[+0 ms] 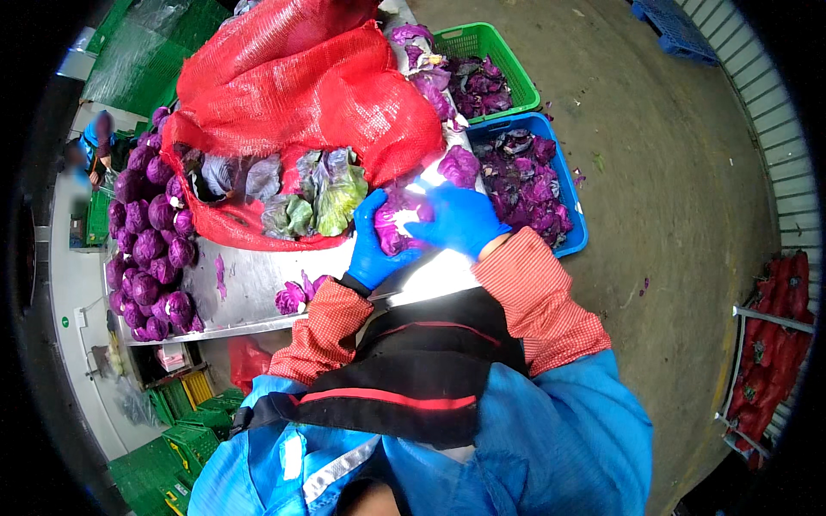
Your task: The person removes outer leaves and trims the stems of red cabbages using a knife. They take the cabbages from a mesh bag, peel away layers by hand, and stack the cleaned produce on a metal table.
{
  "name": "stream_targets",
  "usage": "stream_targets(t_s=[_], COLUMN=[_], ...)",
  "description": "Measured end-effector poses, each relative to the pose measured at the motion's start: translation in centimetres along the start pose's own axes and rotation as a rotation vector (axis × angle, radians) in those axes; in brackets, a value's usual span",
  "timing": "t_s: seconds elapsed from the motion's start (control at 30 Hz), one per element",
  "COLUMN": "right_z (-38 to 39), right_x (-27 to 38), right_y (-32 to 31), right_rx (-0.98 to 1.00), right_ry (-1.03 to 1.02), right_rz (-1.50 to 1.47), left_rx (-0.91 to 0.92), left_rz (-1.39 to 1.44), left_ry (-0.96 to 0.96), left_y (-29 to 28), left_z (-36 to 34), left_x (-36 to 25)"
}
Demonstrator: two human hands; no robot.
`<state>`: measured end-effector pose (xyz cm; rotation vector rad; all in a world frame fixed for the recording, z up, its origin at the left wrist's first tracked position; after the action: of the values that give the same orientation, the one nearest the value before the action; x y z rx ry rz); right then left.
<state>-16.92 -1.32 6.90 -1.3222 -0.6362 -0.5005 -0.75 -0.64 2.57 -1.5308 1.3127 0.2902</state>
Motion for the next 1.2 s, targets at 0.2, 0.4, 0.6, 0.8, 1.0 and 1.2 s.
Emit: stream_targets(t_s=[0.2, 0.4, 0.6, 0.8, 1.0, 1.2], right_z=[-0.7, -1.4, -1.5, -0.5, 2.0, 3.9], right_x=[-2.1, -6.2, -10.4, -6.2, -5.1, -9.4], right_y=[0.0, 0.2, 2.0, 0.7, 2.8, 3.3], right_rx=[0.16, 0.078, -0.031, -0.027, -0.022, -0.153], right_ry=[0.095, 0.119, 0.394, 0.473, 0.43, 0.487], right_rz=[0.179, -0.229, -0.408, -0.056, -0.293, -0.386], left_rx=[0.048, 0.073, -0.017, -0.122, -0.194, -0.156], left_rz=[-0.036, -0.072, 0.089, 0.137, 0.18, 0.171], left_ry=[0.092, 0.101, 0.048, -0.086, -0.119, -0.18], left_y=[1.2, 1.5, 1.2, 0.7, 1.4, 1.1], left_z=[-1.2, -1.1, -0.2, 1.0, 1.2, 2.2], left_x=[-2.0, -1.8, -0.5, 1.7, 0.8, 4.2])
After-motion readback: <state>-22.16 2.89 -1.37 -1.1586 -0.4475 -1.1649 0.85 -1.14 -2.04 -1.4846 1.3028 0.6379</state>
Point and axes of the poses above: each hand's wrist, its own z-axis away from the middle knuckle, its own y-axis out of the palm, x = y × z, the point moved 6 cm from there along -z, towards the middle knuckle, and after that the axes turned 10 degrees about y, right-handed, at the moved point
